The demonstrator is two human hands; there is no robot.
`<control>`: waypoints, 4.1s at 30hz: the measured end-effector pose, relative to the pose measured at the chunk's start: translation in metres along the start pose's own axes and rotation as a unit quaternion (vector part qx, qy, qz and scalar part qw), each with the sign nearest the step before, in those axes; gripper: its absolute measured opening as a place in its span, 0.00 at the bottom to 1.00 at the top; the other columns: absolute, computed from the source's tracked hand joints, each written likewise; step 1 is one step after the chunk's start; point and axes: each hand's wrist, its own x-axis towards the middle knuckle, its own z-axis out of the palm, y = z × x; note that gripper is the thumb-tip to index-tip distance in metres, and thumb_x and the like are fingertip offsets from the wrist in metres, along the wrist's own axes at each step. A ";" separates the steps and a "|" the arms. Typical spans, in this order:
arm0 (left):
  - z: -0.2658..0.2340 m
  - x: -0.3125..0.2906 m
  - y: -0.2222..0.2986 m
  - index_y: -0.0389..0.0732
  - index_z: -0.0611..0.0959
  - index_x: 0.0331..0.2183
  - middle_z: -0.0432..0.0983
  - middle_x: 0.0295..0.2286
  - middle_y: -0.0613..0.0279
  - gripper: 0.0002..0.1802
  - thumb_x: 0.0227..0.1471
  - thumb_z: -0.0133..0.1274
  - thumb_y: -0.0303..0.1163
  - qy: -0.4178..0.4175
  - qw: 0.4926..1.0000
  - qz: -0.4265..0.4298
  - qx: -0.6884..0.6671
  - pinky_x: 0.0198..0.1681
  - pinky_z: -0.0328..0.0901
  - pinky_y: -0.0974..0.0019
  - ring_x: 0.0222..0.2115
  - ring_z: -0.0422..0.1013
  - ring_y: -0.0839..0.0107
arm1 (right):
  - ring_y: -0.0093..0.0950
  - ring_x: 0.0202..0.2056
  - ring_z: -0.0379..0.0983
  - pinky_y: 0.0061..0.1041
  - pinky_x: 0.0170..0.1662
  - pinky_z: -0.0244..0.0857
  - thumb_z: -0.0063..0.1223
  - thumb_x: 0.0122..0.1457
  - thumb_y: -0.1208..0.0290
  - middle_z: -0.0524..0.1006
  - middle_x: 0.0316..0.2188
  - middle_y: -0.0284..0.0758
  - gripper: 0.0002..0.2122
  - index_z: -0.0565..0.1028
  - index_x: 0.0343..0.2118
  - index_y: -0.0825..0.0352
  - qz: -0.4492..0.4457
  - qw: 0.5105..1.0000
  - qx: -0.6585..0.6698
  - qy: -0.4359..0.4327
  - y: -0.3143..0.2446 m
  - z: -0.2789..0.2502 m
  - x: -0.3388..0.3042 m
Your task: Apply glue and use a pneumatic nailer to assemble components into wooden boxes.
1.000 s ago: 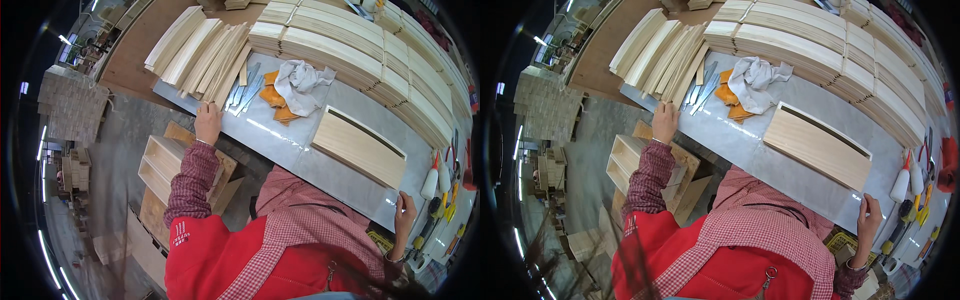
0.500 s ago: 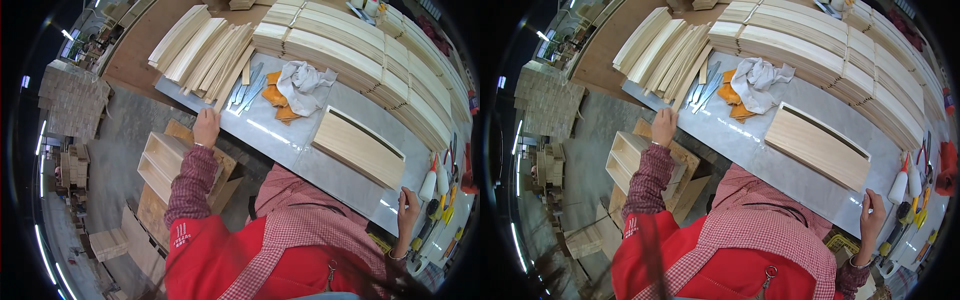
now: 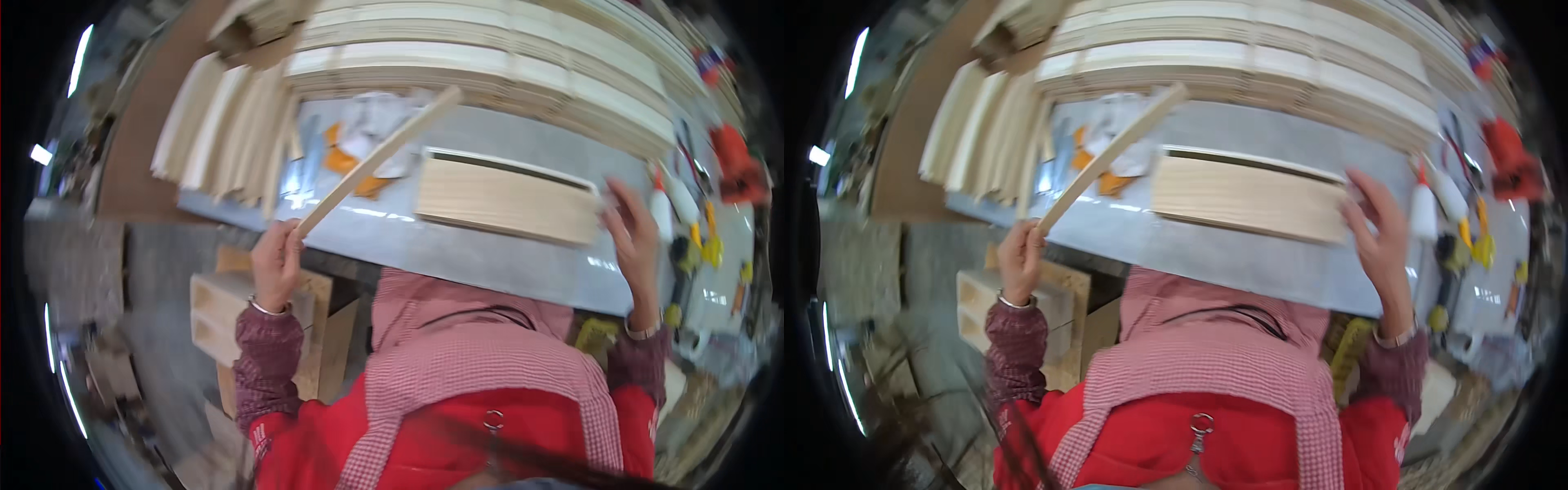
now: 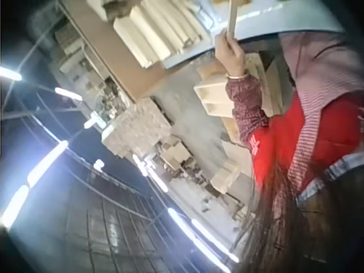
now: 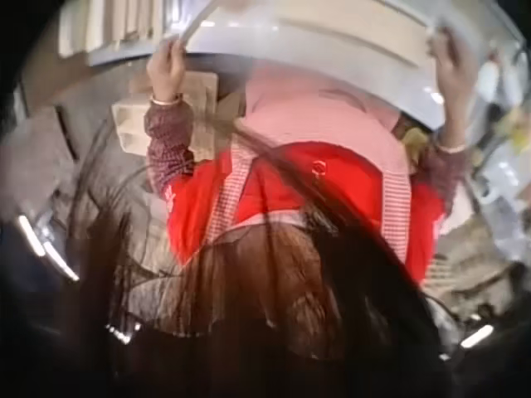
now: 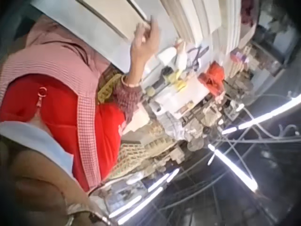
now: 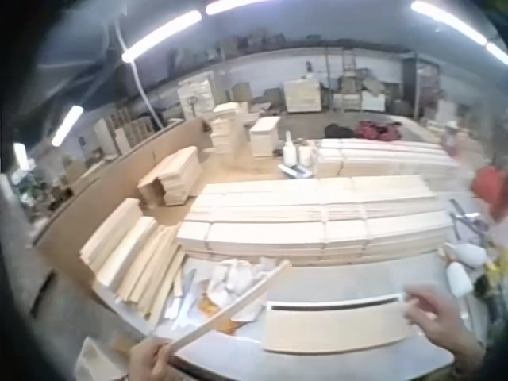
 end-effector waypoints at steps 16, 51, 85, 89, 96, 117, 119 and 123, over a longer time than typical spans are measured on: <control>0.132 0.132 0.058 0.36 0.79 0.32 0.70 0.24 0.64 0.05 0.49 0.52 0.21 -0.146 0.966 0.210 -0.025 0.25 0.59 0.72 0.21 0.62 0.73 | 0.19 0.26 0.64 0.15 0.29 0.59 0.55 0.53 0.78 0.75 0.32 0.29 0.09 0.79 0.38 0.65 -0.059 0.994 -0.095 0.020 0.054 -0.016 0.050; 0.150 0.130 0.036 0.35 0.80 0.30 0.71 0.28 0.64 0.03 0.49 0.56 0.22 -0.091 0.964 0.250 0.016 0.27 0.59 0.75 0.25 0.65 0.75 | 0.19 0.26 0.65 0.16 0.28 0.59 0.55 0.51 0.81 0.74 0.28 0.29 0.06 0.80 0.32 0.66 -0.078 0.991 -0.035 0.106 0.083 0.003 0.041; 0.154 0.106 0.038 0.34 0.80 0.37 0.74 0.26 0.65 0.10 0.51 0.55 0.27 -0.072 0.977 -0.141 -0.144 0.29 0.61 0.78 0.24 0.64 0.80 | 0.20 0.24 0.69 0.16 0.29 0.66 0.51 0.55 0.76 0.76 0.25 0.33 0.10 0.77 0.39 0.72 0.174 0.979 0.067 0.084 0.086 0.000 0.025; 0.152 0.084 0.033 0.32 0.80 0.40 0.74 0.27 0.64 0.13 0.51 0.54 0.27 -0.082 0.989 -0.057 -0.107 0.30 0.63 0.76 0.24 0.65 0.77 | 0.21 0.27 0.69 0.17 0.32 0.68 0.49 0.59 0.75 0.77 0.28 0.35 0.10 0.76 0.40 0.75 0.204 0.973 0.079 0.074 0.071 -0.002 0.009; 0.152 0.072 0.044 0.31 0.80 0.39 0.73 0.26 0.62 0.13 0.50 0.53 0.26 -0.057 0.997 0.037 -0.021 0.28 0.62 0.74 0.23 0.65 0.74 | 0.20 0.28 0.69 0.17 0.32 0.69 0.50 0.59 0.75 0.77 0.29 0.35 0.10 0.76 0.41 0.74 0.183 0.980 0.052 0.065 0.068 0.005 0.000; 0.156 0.070 0.044 0.32 0.78 0.43 0.73 0.31 0.59 0.14 0.56 0.49 0.29 -0.072 0.996 0.055 0.027 0.32 0.61 0.71 0.29 0.66 0.71 | 0.19 0.29 0.68 0.15 0.32 0.65 0.52 0.55 0.77 0.77 0.31 0.33 0.10 0.78 0.39 0.73 0.158 0.982 -0.011 0.106 0.063 0.013 -0.007; 0.154 0.069 0.043 0.32 0.78 0.43 0.73 0.31 0.59 0.14 0.56 0.49 0.29 -0.073 0.996 0.054 0.027 0.32 0.61 0.72 0.28 0.66 0.71 | 0.19 0.29 0.68 0.15 0.32 0.65 0.52 0.55 0.77 0.77 0.31 0.33 0.10 0.78 0.39 0.73 0.160 0.982 -0.012 0.101 0.066 0.013 -0.008; 0.152 0.070 0.041 0.32 0.78 0.43 0.73 0.30 0.60 0.14 0.56 0.49 0.29 -0.075 0.996 0.049 0.029 0.32 0.61 0.72 0.28 0.66 0.71 | 0.19 0.28 0.67 0.15 0.33 0.66 0.52 0.55 0.76 0.77 0.31 0.33 0.10 0.78 0.39 0.72 0.165 0.983 -0.012 0.086 0.075 0.013 -0.009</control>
